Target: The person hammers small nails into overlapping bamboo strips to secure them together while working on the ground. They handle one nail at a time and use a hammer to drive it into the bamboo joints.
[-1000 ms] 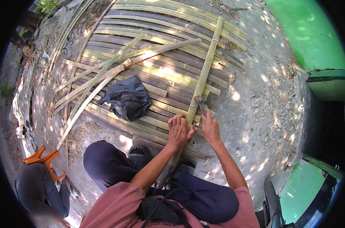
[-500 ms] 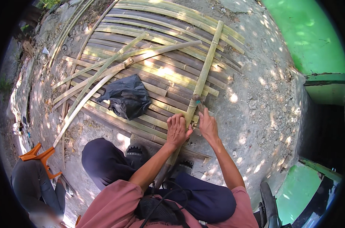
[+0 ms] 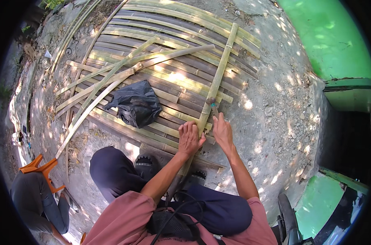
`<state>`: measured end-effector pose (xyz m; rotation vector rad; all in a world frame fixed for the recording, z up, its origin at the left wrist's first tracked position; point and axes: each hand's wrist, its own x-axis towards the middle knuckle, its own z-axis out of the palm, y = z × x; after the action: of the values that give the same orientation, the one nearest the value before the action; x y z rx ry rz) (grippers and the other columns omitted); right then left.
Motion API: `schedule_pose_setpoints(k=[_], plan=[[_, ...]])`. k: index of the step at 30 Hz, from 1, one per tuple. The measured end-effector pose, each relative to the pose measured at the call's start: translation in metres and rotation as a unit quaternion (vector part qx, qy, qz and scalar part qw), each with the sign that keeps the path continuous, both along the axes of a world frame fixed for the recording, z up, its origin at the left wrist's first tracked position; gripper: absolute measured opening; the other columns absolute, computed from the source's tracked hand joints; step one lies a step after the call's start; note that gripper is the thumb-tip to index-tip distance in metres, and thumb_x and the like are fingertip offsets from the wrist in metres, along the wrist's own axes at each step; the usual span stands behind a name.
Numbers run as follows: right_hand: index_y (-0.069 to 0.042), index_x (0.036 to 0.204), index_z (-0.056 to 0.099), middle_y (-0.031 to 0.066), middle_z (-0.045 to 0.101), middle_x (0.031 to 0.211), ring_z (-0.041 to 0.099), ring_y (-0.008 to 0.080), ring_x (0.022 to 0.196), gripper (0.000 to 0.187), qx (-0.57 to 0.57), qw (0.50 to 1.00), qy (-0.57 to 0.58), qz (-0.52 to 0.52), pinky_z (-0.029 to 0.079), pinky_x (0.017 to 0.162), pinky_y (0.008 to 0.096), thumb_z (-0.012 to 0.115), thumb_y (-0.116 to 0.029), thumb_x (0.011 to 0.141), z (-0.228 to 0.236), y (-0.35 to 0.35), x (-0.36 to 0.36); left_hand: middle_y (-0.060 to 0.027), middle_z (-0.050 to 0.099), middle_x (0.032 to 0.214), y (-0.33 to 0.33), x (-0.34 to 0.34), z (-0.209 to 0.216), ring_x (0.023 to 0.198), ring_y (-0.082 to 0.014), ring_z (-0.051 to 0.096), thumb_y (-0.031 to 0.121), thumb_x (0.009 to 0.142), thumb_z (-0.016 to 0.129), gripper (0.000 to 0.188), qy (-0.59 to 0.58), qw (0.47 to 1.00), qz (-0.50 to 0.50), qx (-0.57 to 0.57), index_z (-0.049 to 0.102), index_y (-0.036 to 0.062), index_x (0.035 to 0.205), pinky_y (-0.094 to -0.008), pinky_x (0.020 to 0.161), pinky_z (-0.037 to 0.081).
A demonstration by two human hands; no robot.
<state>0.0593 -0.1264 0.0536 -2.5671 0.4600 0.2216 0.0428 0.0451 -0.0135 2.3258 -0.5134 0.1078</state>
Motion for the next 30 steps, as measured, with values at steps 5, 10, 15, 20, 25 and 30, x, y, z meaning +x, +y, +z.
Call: schedule_pose_setpoints(k=[5,10,15,20,25,30], plan=[[-0.003,0.111,0.050,0.0310,0.067,0.077,0.067,0.0570,0.077,0.025,0.084,0.991,-0.101,-0.038,0.045,0.058,0.0620,0.050,-0.027,0.116,0.042,0.002,0.020,-0.0173,0.057,0.125,0.009,0.001,-0.006,0.125,-0.0364,0.052,0.027,0.083,0.078,0.045,-0.002,1.000,0.003,0.003,0.056,0.0001,0.112,-0.0495,0.110,0.035],[-0.002,0.110,0.049,0.0317,0.068,0.079,0.068,0.0584,0.078,0.027,0.035,0.988,-0.147,-0.021,0.048,0.061,0.0635,0.050,-0.028,0.116,0.000,-0.008,-0.001,-0.0158,0.058,0.124,0.001,0.001,-0.001,0.126,-0.0345,0.053,0.031,0.085,0.076,0.044,0.012,1.000,0.001,0.016,0.057,0.0009,0.111,-0.0495,0.111,0.035],[-0.002,0.110,0.053,0.0316,0.069,0.079,0.068,0.0571,0.076,0.031,0.032,0.998,-0.040,-0.025,0.049,0.063,0.0627,0.049,-0.032,0.116,-0.014,-0.017,-0.019,-0.0166,0.058,0.124,0.006,0.001,0.000,0.125,-0.0360,0.053,0.027,0.083,0.078,0.048,0.008,1.000,0.001,-0.001,0.057,-0.0004,0.115,-0.0500,0.110,0.035],[-0.006,0.105,0.053,0.0065,0.055,0.067,0.053,0.0217,0.049,0.035,0.213,0.951,-0.103,-0.202,0.040,0.047,0.0395,0.053,-0.039,0.117,-0.038,-0.028,-0.092,-0.0169,0.058,0.124,0.005,0.000,-0.002,0.125,-0.0364,0.053,0.030,0.083,0.079,0.049,-0.004,1.000,-0.001,-0.006,0.057,0.0000,0.115,-0.0504,0.110,0.035],[-0.011,0.098,0.054,-0.0030,0.049,0.070,0.046,0.0067,0.053,0.033,0.405,0.836,-0.021,-0.369,0.036,0.048,0.0273,0.054,-0.039,0.116,-0.019,-0.029,-0.174,-0.0179,0.057,0.124,0.006,-0.002,0.000,0.124,-0.0374,0.052,0.028,0.084,0.079,0.048,-0.014,1.000,-0.012,-0.013,0.056,-0.0004,0.114,-0.0508,0.109,0.035],[-0.009,0.106,0.058,-0.0037,0.047,0.071,0.042,0.0038,0.053,0.030,0.368,0.860,-0.068,-0.346,0.034,0.045,0.0246,0.055,-0.037,0.116,-0.021,-0.018,-0.225,-0.0172,0.055,0.120,0.014,-0.009,-0.004,0.120,-0.0373,0.052,0.019,0.088,0.078,0.040,0.006,0.998,0.018,-0.061,0.054,0.0003,0.113,-0.0499,0.106,0.036]])
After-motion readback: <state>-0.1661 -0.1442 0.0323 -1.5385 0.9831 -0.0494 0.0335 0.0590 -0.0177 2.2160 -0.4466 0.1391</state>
